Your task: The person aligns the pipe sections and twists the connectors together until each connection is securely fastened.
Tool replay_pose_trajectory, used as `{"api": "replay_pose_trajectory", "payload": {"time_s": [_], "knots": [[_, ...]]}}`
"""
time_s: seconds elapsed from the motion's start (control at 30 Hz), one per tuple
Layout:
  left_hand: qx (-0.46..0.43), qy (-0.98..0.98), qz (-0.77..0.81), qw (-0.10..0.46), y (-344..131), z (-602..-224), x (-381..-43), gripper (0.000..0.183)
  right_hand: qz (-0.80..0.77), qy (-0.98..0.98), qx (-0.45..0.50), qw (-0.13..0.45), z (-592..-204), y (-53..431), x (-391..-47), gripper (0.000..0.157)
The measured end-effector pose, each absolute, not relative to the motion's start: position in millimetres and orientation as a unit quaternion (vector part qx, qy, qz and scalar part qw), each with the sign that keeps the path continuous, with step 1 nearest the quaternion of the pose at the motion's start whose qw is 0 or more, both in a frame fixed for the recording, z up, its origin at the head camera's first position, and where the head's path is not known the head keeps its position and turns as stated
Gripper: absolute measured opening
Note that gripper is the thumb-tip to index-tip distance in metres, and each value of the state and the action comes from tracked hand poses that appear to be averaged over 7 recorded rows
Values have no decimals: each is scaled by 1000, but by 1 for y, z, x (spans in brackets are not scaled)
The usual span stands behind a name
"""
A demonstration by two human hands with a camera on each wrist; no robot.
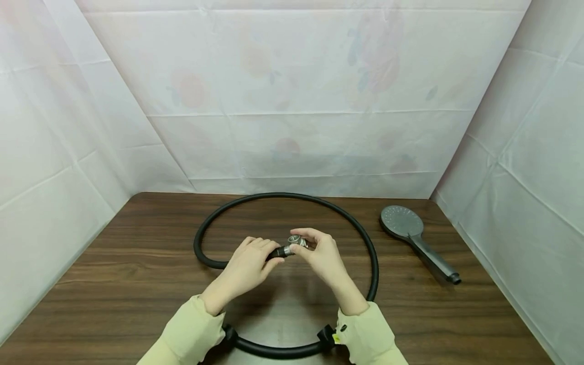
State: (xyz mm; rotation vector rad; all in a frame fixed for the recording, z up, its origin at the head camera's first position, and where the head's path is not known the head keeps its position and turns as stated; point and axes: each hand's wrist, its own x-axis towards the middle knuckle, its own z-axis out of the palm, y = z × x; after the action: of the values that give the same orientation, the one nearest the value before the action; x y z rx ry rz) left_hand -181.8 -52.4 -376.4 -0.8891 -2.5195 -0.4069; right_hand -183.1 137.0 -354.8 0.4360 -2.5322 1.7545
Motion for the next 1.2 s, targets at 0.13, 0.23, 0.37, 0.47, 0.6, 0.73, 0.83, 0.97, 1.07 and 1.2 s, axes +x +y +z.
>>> {"api": "replay_pose_trajectory", "payload": {"time_s": [0.13,0.23,0.37,0.47,0.6,0.73,0.83,0.97,1.07,1.2], "knots": [[-317,-920,-200,112,-57,-373,-183,27,570,-806,156,4,-354,138,-183,33],[-319,-917,-234,50,-60,-372,-185,28,571,-805,162,0,-354,137,-182,34],[-328,-907,-263,12,-62,-372,-187,25,571,-804,166,-2,-355,137,-182,35],[-332,-902,-276,11,-63,-372,-187,22,570,-803,173,-7,-356,138,-182,35],[-336,-899,-281,22,-65,-371,-187,22,568,-802,184,-19,-355,139,-183,36],[-340,-898,-276,43,-66,-369,-187,25,569,-799,191,-33,-353,142,-183,36],[-342,-899,-270,54,-67,-367,-187,25,572,-797,190,-50,-351,145,-184,38],[-342,-901,-261,50,-68,-366,-186,23,563,-800,191,-78,-350,149,-185,40],[-342,-903,-257,43,-69,-366,-186,24,548,-806,202,-93,-351,151,-186,37],[-350,-901,-255,37,-70,-367,-187,25,536,-812,211,-95,-352,150,-187,32]]}}
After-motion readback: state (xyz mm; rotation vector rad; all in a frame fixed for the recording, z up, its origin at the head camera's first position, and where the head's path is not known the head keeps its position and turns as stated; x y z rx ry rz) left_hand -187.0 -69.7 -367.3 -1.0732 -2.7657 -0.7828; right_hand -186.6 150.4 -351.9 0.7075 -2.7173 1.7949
